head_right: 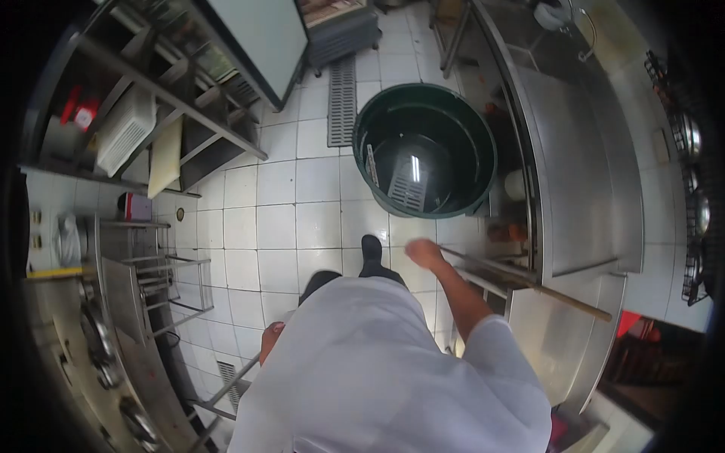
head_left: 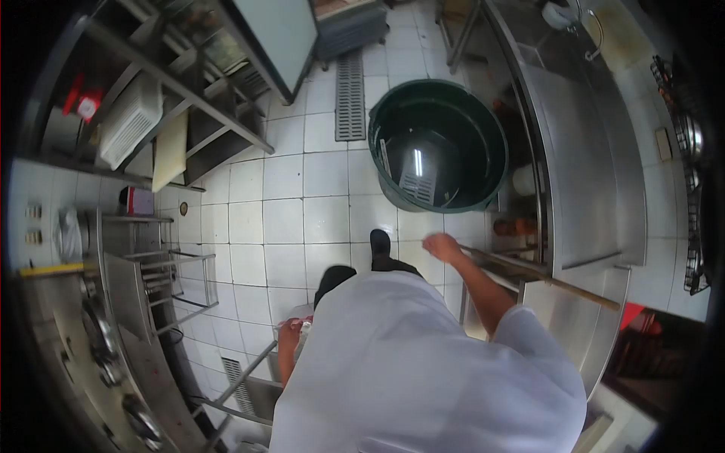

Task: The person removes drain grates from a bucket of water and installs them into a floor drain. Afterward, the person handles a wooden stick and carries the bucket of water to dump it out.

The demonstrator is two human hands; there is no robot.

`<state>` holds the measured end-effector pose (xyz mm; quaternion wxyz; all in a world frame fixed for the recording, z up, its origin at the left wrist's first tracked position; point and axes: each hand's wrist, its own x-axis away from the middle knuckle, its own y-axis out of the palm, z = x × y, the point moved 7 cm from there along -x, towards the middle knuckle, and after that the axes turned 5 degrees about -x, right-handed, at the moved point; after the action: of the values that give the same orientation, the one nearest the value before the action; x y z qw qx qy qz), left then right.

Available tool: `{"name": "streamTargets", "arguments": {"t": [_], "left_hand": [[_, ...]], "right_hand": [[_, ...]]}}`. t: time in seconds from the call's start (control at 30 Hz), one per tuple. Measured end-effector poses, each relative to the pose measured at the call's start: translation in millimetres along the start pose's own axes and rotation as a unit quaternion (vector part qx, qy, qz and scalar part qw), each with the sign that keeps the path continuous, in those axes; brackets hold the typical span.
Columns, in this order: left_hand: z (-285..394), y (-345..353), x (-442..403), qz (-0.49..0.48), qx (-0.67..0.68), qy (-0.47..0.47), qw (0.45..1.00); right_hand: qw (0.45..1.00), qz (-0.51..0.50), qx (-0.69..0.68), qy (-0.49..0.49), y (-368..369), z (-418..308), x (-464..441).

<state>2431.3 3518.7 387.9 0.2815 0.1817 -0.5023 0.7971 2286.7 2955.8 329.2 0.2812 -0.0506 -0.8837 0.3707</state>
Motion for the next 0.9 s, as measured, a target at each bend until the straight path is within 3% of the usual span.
{"name": "streamTargets", "arguments": {"t": [0.03, 0.07, 0.17, 0.27, 0.33, 0.37, 0.4, 0.57, 0.7, 0.77, 0.9], "left_hand": [[2, -5, -4, 0.011, 0.001, 0.006, 1.000], [15, -17, -4, -0.009, 0.062, -0.052, 0.997], [38, -41, -38, -0.017, 0.060, -0.046, 0.997], [9, -34, -122, -0.028, 0.025, -0.022, 0.999], [101, -65, -163, -0.020, -0.095, 0.087, 0.991], [116, -63, -196, -0.003, -0.127, 0.171, 0.977], [179, -81, -211, -0.025, -0.166, 0.162, 0.972], [396, -85, -289, -0.042, -0.192, 0.407, 0.892], [532, -23, -320, -0.080, -0.206, 0.553, 0.803], [577, 28, -337, -0.076, -0.223, 0.629, 0.741], [608, 153, -398, -0.132, -0.322, 0.640, 0.685]], "right_hand": [[0.999, 0.037, -0.006, -0.027, -12, -18, -20], [0.999, 0.035, -0.036, -0.013, -26, -36, -38], [0.993, 0.061, -0.104, 0.008, -54, -75, -73], [0.987, 0.090, -0.119, 0.051, -79, -90, -91], [0.974, 0.137, -0.152, 0.094, -93, -87, -92], [0.965, 0.168, -0.166, 0.113, -102, -80, -92], [0.955, 0.197, -0.179, 0.130, -110, -72, -93], [0.945, 0.232, -0.149, 0.179, -129, -9, -134], [0.959, 0.089, -0.075, 0.259, -79, 76, -207], [0.969, -0.004, -0.046, 0.243, -48, 112, -247], [0.965, -0.122, -0.019, 0.233, 34, 178, -310]]}}
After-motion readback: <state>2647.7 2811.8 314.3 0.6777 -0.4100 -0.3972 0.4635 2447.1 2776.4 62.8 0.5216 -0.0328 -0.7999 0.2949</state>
